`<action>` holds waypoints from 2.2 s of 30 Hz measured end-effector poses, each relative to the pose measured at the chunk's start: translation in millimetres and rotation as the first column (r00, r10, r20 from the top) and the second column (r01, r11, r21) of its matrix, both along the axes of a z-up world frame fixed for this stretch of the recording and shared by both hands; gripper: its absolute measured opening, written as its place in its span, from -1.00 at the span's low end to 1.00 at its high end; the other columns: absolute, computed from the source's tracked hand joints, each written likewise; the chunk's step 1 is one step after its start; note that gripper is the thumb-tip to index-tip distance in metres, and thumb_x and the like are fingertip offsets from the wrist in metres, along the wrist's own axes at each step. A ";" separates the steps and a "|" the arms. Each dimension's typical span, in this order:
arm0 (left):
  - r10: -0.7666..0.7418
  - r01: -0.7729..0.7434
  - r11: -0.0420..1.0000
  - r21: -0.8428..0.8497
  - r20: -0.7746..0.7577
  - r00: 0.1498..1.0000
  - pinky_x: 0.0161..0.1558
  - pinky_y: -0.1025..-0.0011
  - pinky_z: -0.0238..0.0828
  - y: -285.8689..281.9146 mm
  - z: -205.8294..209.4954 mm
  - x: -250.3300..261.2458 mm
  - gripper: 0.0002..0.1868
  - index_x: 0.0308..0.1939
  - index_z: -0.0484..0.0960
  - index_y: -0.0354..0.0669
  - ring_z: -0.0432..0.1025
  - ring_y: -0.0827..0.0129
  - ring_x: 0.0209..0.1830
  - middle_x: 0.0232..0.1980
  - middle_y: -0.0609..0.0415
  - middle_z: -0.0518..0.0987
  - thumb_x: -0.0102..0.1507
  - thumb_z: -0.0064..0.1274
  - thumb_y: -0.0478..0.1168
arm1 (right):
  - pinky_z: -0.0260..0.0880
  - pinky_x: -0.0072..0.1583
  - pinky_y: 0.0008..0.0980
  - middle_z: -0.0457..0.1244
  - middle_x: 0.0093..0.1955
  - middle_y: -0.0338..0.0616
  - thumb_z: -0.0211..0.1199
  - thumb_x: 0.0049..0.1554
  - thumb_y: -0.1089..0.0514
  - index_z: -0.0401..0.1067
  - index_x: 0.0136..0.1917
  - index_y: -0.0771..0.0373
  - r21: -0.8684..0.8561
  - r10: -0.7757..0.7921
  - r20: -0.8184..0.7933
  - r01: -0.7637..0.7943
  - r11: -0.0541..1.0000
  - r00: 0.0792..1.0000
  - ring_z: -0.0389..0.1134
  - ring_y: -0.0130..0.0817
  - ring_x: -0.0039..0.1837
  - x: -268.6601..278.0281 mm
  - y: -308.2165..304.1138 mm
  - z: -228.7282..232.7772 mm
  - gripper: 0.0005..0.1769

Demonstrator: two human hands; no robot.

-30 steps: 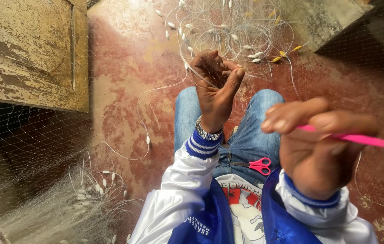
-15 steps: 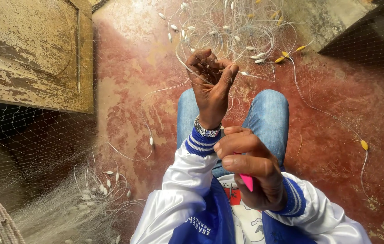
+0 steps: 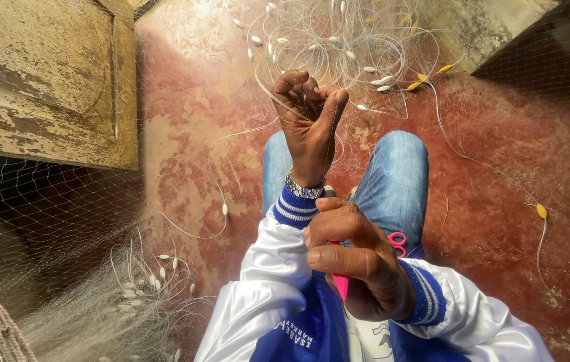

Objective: Repairing a fine-mesh fishing net using a net needle and scissors while sitting on the floor

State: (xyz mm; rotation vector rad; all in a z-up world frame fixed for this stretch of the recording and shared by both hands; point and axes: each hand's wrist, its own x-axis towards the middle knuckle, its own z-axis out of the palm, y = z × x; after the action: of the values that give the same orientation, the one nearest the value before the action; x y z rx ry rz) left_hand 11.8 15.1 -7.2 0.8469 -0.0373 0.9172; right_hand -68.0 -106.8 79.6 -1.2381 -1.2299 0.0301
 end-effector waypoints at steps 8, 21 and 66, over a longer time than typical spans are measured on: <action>-0.053 0.055 0.997 -0.054 0.050 0.997 -0.09 0.63 0.26 -1.6 -0.7 -2.0 -0.57 -0.04 0.23 -0.03 0.27 0.56 -0.29 -0.19 0.18 0.22 0.15 -0.06 -0.56 | 0.19 0.27 -0.04 0.14 -0.16 -0.09 -0.18 0.21 0.18 0.15 0.06 0.14 0.041 0.036 0.004 -0.037 0.998 0.999 0.23 -0.28 -0.12 2.0 1.0 -2.7 -0.84; -0.017 0.021 0.997 0.068 -0.052 0.998 -0.26 0.64 0.24 -2.3 2.7 -7.9 -0.54 -0.04 0.18 0.01 0.26 0.55 -0.34 -0.20 0.22 0.25 0.13 0.02 -0.47 | 0.19 0.45 0.17 0.12 -0.08 -0.05 -0.14 0.41 0.05 0.26 0.20 0.12 0.415 0.362 -0.673 -0.075 0.907 0.645 0.20 -0.14 0.01 54.6 -34.7 41.6 -0.78; -0.096 0.097 0.995 -0.010 -0.229 0.969 -0.36 0.67 0.32 -9.1 44.2 -25.6 -0.78 -0.16 0.22 -0.12 0.44 0.47 -0.54 -0.23 0.13 0.30 0.20 -0.08 -0.22 | 0.05 0.12 -0.28 -0.05 -0.02 -0.01 -0.01 0.22 0.25 0.33 -0.07 0.27 -0.110 -0.456 0.318 0.509 0.853 0.832 0.02 -0.24 0.03 74.4 23.6 28.3 -0.90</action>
State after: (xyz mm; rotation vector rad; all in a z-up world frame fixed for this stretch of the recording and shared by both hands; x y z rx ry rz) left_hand -13.8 6.0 37.0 0.9400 0.1199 0.7239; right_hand 6.4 -83.3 107.9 -1.7446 -1.1333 -0.4272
